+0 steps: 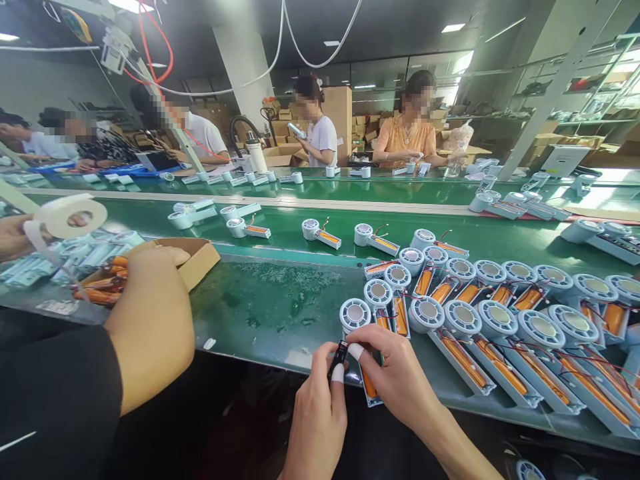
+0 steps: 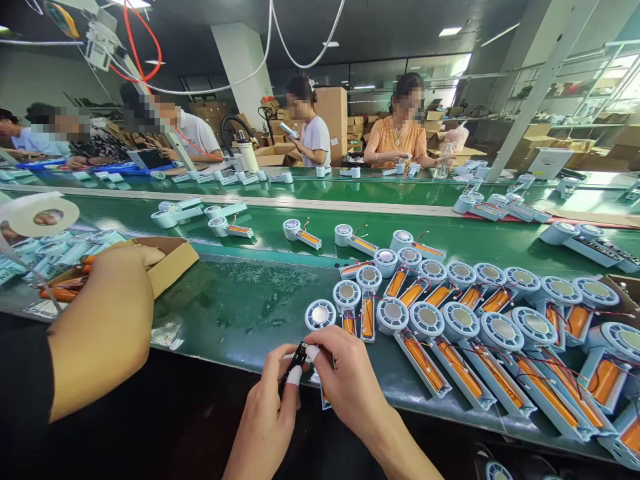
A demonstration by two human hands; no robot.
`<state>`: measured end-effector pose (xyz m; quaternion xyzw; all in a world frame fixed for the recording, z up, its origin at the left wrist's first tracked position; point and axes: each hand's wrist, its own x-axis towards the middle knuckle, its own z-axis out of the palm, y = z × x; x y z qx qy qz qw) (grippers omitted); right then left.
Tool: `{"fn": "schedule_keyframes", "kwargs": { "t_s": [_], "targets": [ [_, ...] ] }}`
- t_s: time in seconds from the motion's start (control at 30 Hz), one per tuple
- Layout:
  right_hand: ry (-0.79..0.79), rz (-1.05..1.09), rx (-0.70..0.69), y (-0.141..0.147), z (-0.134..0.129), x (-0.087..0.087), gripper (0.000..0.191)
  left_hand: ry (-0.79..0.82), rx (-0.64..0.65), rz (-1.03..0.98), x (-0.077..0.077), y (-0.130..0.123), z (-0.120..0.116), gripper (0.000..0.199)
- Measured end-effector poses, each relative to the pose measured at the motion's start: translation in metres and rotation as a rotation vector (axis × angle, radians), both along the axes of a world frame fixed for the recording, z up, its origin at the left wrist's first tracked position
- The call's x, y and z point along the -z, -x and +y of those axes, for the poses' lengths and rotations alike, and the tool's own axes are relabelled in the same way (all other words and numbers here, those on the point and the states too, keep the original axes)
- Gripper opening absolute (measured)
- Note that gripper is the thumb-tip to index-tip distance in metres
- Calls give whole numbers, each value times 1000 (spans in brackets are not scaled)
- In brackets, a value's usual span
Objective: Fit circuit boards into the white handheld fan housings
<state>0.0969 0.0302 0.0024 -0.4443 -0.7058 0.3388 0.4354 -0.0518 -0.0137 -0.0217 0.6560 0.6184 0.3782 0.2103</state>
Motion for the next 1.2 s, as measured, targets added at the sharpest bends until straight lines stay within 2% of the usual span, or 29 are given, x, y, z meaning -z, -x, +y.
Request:
{"fn": "schedule_keyframes", "kwargs": {
  "t_s": [0.07, 0.17, 0.33, 0.57, 0.93, 1.0, 1.1, 1.2],
  "targets": [
    [-23, -2, -28, 1, -2, 0, 24, 12, -2, -21, -2, 0, 0, 30],
    [22, 18, 20, 1, -2, 0, 26, 44, 6, -40, -3, 0, -1, 30],
    [91, -50, 82, -1, 1, -3, 18, 24, -5, -17, 0, 2, -1, 34],
    [0, -180, 15, -1, 0, -9, 22, -172, -45, 114, 1, 2, -3, 30],
    [-141, -297, 50, 2, -3, 1, 26, -490, -36, 327, 4, -9, -4, 33],
    [-96, -265, 24, -2, -1, -3, 23, -461, -16, 282, 2, -7, -4, 35],
    [14, -183, -43, -9, 5, -9, 15, -326, 23, 127, -5, -1, -1, 35],
    [32, -122, -101, -15, 10, -12, 17, -206, 76, 27, -13, 6, 4, 35]
  ]
}}
